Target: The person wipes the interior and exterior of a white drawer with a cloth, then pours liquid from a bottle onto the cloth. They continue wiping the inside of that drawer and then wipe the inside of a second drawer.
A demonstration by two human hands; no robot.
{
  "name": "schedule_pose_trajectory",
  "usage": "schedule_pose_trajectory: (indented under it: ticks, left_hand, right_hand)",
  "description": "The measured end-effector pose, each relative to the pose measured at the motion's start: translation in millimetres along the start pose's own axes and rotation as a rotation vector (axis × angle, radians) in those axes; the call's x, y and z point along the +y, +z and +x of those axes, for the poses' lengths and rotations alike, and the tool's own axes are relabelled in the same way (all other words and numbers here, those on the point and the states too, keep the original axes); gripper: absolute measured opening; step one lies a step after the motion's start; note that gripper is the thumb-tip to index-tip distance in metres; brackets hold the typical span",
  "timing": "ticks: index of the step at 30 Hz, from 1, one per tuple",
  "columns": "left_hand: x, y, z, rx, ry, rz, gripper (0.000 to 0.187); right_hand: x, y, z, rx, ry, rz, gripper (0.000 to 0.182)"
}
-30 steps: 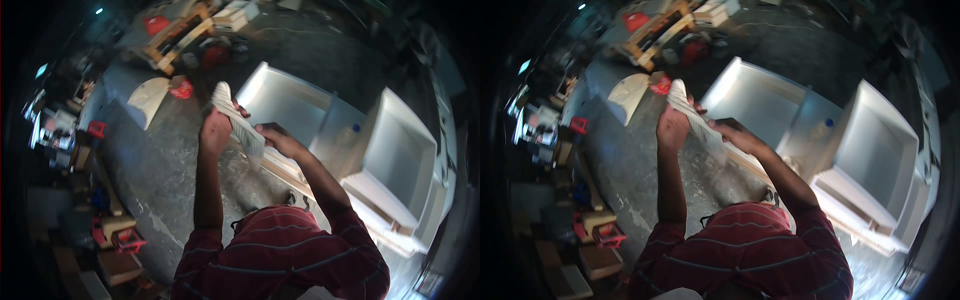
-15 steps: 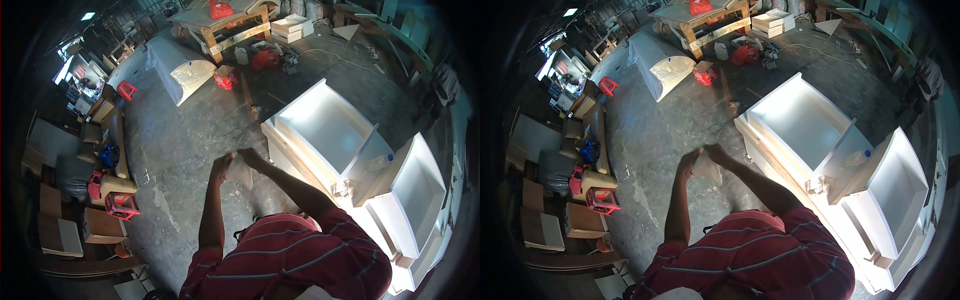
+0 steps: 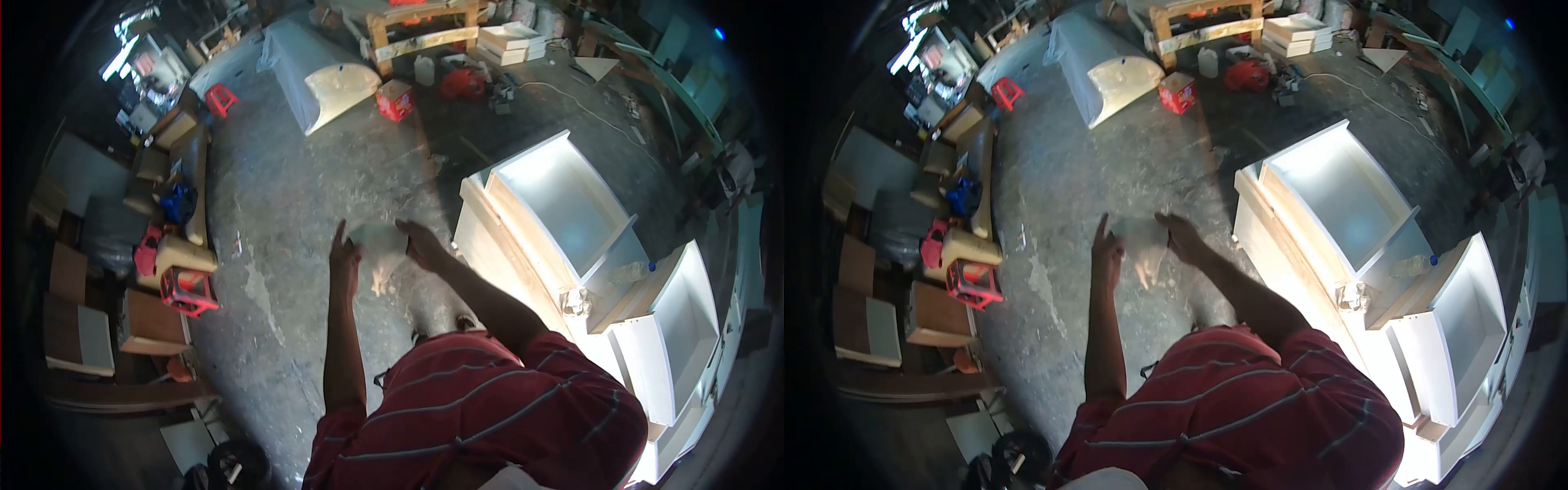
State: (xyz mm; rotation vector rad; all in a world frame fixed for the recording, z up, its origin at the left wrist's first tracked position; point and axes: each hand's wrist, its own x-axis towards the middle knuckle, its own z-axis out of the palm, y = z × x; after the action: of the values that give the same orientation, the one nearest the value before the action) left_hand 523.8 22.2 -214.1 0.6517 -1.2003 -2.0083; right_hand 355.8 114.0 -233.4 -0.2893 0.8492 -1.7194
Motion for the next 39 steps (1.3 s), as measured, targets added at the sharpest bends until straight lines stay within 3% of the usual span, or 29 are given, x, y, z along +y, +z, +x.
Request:
schedule_pose_trajectory:
  ticks: [4,5,6,7,9,13,15,20,22,23,25,26,28,29,32,36,39]
  left_hand:
    - [34.0,10.2,6.3,0.183,0.23,-0.135,0.052]
    - [42.6,8.2,9.6,0.204,0.227,-0.13,0.052]
    - [51.2,5.6,11.5,0.187,0.313,0.068,0.049]
    - [59.1,5.2,12.7,0.16,0.4,0.266,0.046]
    - [78.1,20.1,11.7,0.192,0.486,0.371,0.04]
    - [101.8,23.2,19.0,0.192,0.565,0.528,0.031]
    - [109.8,31.1,22.4,0.191,0.572,0.554,0.028]
    - [126.7,39.5,37.3,0.147,0.649,0.69,0.033]
    - [137.0,54.2,34.7,0.206,0.815,1.051,0.029]
    - [136.8,54.7,37.9,0.198,0.817,1.051,0.029]
    - [137.1,56.9,46.3,0.209,1.105,1.251,0.018]
    - [137.1,60.3,46.3,0.189,1.108,1.247,0.018]
    - [134.2,68.5,45.9,0.173,0.608,0.92,0.017]
    - [132.0,74.9,48.1,0.147,0.603,0.92,0.017]
    - [126.7,92.8,52.8,-0.07,0.357,0.422,0.028]
    - [120.9,118.8,58.8,-0.152,0.276,0.345,0.031]
    - [115.5,141.2,61.1,-0.158,0.292,0.274,0.034]
  right_hand:
    - [-38.8,29.5,1.1,-0.003,-0.399,-1.014,0.025]
    - [-46.0,34.3,6.6,-0.031,-0.518,-0.973,0.021]
    - [-51.5,38.8,8.2,-0.052,-0.638,-0.928,0.017]
    - [-58.2,43.3,9.0,-0.059,-0.632,-0.923,0.017]
    - [-78.3,56.4,7.9,-0.048,-0.796,-0.894,0.013]
    - [-112.3,80.0,0.3,-0.154,-0.771,-0.841,0.015]
    - [-124.4,81.4,3.4,-0.252,-0.62,-0.755,0.019]
    - [-142.9,84.3,12.9,-0.234,-0.686,-0.838,0.023]
    - [-147.7,81.9,17.3,-0.205,-0.705,-0.858,0.024]
    - [-150.1,81.2,18.4,-0.202,-0.705,-0.86,0.023]
    - [-152.6,76.5,16.7,-0.184,-0.712,-0.861,0.023]
    - [-152.6,76.1,11.5,-0.203,-0.628,-0.769,0.022]
    - [-155.7,74.3,2.4,-0.196,-0.556,-0.671,0.02]
    - [-157.0,72.9,-1.4,-0.169,-0.565,-0.66,0.021]
    - [-167.1,68.6,-15.0,-0.103,-0.591,-0.62,0.022]
    - [-170.1,55.6,-26.5,-0.064,-0.612,-0.404,0.02]
    - [-151.6,38.2,-38.7,-0.227,-0.651,-0.458,0.047]
